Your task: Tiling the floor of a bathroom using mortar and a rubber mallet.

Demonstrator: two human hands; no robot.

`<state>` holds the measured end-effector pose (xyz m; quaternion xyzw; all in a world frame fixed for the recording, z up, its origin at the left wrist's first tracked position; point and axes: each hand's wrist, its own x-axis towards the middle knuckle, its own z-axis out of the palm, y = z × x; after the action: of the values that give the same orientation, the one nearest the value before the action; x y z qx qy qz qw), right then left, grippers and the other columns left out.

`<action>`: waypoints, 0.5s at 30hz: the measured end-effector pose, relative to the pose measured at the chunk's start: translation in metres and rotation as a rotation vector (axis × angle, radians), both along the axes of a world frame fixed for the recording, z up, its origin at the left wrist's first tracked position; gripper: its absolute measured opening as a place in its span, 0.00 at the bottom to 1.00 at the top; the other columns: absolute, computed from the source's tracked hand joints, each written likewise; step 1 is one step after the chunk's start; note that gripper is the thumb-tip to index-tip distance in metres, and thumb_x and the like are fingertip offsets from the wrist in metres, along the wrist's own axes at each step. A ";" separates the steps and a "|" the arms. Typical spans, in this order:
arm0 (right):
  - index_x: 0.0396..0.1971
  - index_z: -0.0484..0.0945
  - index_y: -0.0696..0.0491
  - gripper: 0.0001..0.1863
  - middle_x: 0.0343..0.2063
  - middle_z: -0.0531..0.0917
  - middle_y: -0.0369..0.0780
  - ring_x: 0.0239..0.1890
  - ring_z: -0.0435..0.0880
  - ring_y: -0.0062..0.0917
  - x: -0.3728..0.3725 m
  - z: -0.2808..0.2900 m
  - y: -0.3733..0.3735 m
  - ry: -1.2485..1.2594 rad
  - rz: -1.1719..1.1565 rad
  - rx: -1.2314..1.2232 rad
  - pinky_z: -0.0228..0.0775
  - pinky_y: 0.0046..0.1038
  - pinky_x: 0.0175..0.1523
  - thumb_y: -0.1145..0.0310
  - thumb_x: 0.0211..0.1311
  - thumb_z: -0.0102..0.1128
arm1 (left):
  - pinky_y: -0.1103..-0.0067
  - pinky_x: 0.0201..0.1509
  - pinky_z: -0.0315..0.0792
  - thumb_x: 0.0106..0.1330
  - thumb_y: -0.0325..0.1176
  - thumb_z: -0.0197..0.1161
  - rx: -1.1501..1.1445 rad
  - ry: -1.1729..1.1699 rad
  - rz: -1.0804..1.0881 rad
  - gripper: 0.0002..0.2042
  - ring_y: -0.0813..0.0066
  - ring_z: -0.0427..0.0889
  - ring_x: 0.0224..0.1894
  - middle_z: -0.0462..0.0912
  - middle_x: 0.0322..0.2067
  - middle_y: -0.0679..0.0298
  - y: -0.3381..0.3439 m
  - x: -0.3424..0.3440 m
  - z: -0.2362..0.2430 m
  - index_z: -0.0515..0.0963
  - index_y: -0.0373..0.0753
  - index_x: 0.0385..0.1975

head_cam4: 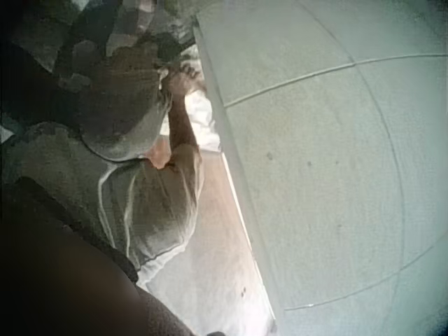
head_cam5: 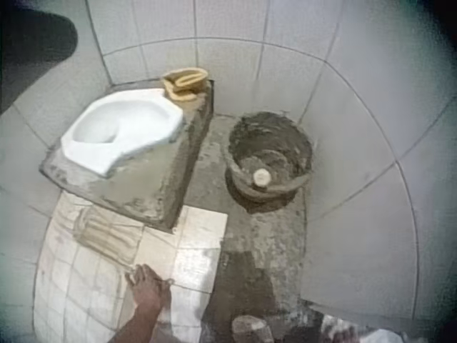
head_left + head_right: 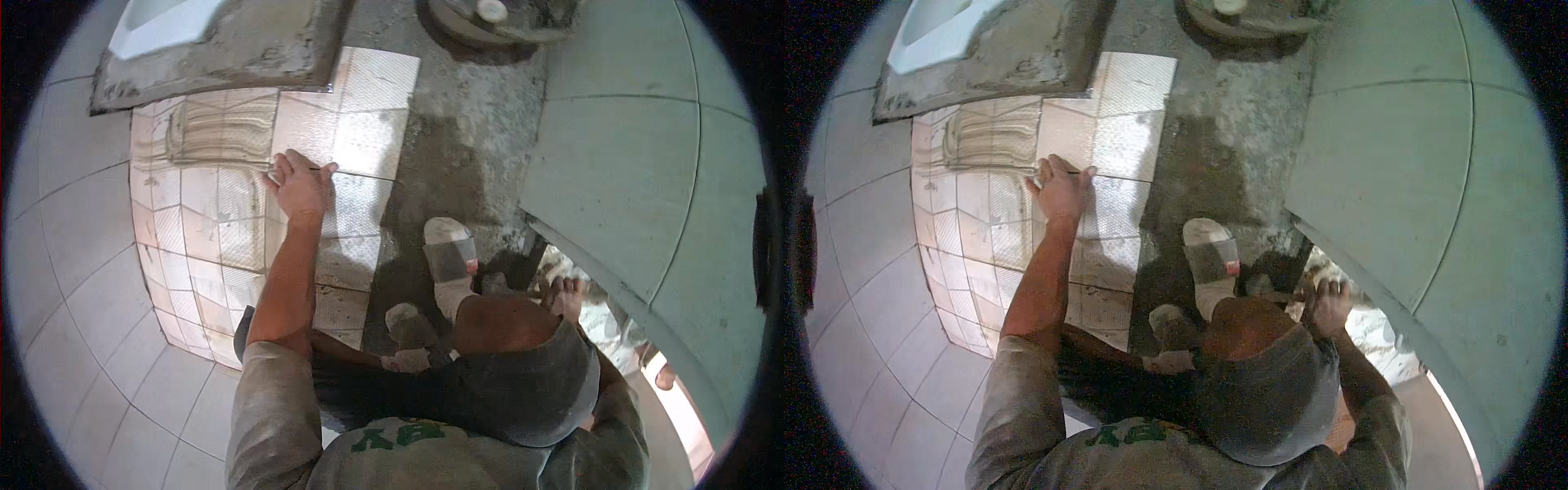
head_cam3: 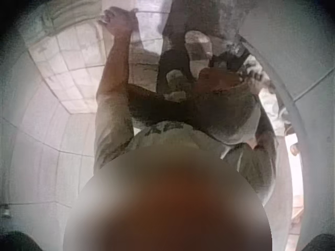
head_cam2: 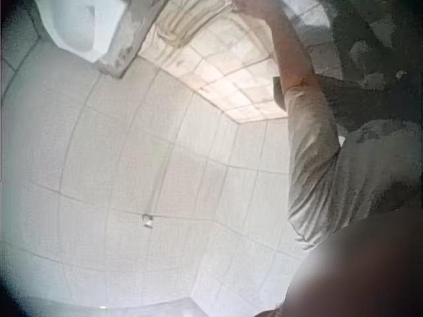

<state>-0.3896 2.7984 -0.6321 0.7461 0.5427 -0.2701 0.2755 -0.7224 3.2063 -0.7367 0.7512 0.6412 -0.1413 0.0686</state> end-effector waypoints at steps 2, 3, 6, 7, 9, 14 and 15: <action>0.40 0.75 0.49 0.11 0.37 0.77 0.44 0.43 0.76 0.39 -0.005 0.019 0.006 0.035 -0.064 -0.064 0.60 0.49 0.55 0.65 0.59 0.49 | 0.56 0.71 0.32 0.56 0.64 0.56 -0.001 0.009 0.027 0.46 0.58 0.54 0.69 0.56 0.65 0.45 0.001 0.002 0.004 0.54 0.31 0.64; 0.39 0.74 0.49 0.10 0.33 0.78 0.44 0.37 0.78 0.40 -0.007 0.029 0.006 0.018 -0.191 -0.160 0.65 0.46 0.48 0.64 0.59 0.51 | 0.56 0.71 0.31 0.56 0.64 0.56 -0.020 0.008 0.029 0.46 0.57 0.54 0.69 0.56 0.65 0.45 0.001 0.005 0.006 0.54 0.31 0.64; 0.36 0.73 0.49 0.11 0.28 0.80 0.45 0.30 0.81 0.41 -0.007 0.048 0.020 0.068 -0.406 -0.155 0.71 0.41 0.36 0.60 0.57 0.56 | 0.55 0.71 0.32 0.58 0.62 0.55 -0.056 -0.016 0.026 0.46 0.54 0.53 0.69 0.54 0.65 0.42 0.004 0.010 0.011 0.51 0.28 0.64; 0.34 0.72 0.50 0.12 0.25 0.81 0.46 0.28 0.81 0.41 -0.010 0.051 0.027 0.138 -0.498 -0.054 0.71 0.39 0.32 0.59 0.56 0.58 | 0.52 0.71 0.32 0.60 0.61 0.53 -0.071 -0.024 0.012 0.45 0.52 0.52 0.69 0.54 0.64 0.40 0.005 0.008 0.014 0.49 0.26 0.64; 0.35 0.73 0.54 0.16 0.23 0.80 0.46 0.28 0.81 0.37 -0.018 0.048 0.067 0.232 -0.660 -0.080 0.70 0.36 0.33 0.58 0.55 0.61 | 0.52 0.71 0.32 0.60 0.60 0.54 -0.074 -0.024 0.014 0.45 0.51 0.53 0.68 0.54 0.64 0.40 0.004 0.007 0.016 0.49 0.26 0.64; 0.35 0.71 0.58 0.14 0.18 0.73 0.42 0.22 0.72 0.29 -0.042 0.026 0.181 0.587 -0.755 0.306 0.64 0.32 0.29 0.62 0.60 0.57 | 0.53 0.71 0.35 0.56 0.64 0.55 -0.049 0.023 0.024 0.46 0.54 0.55 0.68 0.56 0.64 0.44 0.005 0.005 0.016 0.54 0.29 0.63; 0.35 0.71 0.59 0.15 0.18 0.73 0.43 0.23 0.73 0.28 -0.050 0.028 0.207 0.666 -0.828 0.337 0.64 0.32 0.29 0.61 0.60 0.57 | 0.53 0.71 0.35 0.56 0.64 0.55 -0.053 0.026 0.032 0.46 0.54 0.55 0.68 0.56 0.64 0.44 0.004 0.003 0.014 0.54 0.29 0.63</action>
<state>-0.4401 3.0057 -0.6040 0.8052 0.2975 -0.4864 -0.1629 -0.7192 3.2107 -0.7228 0.7368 0.6499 -0.1671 0.0825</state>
